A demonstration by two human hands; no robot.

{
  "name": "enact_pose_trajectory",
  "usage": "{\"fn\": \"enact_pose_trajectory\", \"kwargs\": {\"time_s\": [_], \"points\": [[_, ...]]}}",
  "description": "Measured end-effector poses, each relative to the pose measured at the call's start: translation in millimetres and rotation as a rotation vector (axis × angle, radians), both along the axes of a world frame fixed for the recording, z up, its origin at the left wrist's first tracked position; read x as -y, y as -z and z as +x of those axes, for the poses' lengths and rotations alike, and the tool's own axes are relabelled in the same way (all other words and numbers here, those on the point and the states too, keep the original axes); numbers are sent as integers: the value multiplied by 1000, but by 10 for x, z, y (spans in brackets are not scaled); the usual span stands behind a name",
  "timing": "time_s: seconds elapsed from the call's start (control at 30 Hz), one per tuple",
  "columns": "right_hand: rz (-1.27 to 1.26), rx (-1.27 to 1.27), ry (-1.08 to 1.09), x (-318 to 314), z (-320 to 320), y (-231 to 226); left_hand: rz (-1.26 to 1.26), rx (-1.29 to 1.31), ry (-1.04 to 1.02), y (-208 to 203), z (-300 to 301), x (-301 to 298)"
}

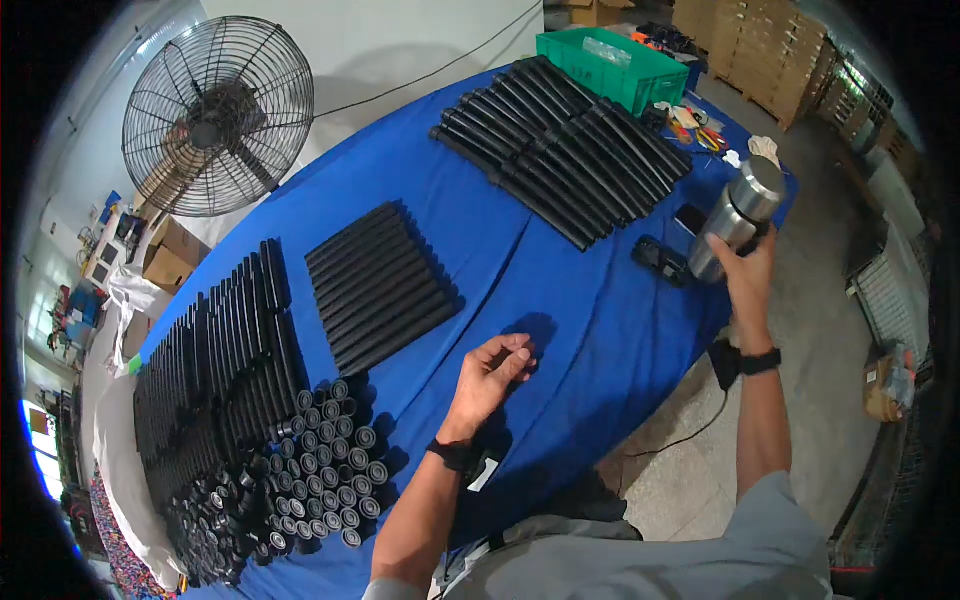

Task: Assembling plastic tubes with end caps at a workstation.

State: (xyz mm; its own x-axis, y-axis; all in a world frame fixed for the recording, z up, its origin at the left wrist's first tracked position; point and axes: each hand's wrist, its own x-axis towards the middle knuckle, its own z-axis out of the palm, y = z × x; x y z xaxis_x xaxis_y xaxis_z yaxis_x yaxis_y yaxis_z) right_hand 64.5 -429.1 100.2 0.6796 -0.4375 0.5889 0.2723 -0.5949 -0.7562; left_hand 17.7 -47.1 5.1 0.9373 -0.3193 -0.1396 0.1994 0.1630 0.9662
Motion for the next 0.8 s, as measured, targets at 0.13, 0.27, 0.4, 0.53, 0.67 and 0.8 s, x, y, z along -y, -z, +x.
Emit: {"fn": "enact_pose_trajectory", "kwargs": {"time_s": [0.13,0.27,0.4,0.53,0.67,0.8], "points": [[-3,-128,-62,-62,-672,-220,106,56,34,-205,-54,41],[141,-269,-242,-206,-1313,-190,138,213,36,-489,-183,67],[183,-534,-350,-338,-1944,-53,214,485,214,-1066,-372,293],[208,-734,-518,-611,-2252,121,250,931,451,-1415,-573,575],[222,-873,-559,-470,-2631,965,240,1048,680,-1146,-814,865],[70,-950,-557,-653,-2663,898,220,1074,863,-903,-884,927]]}}
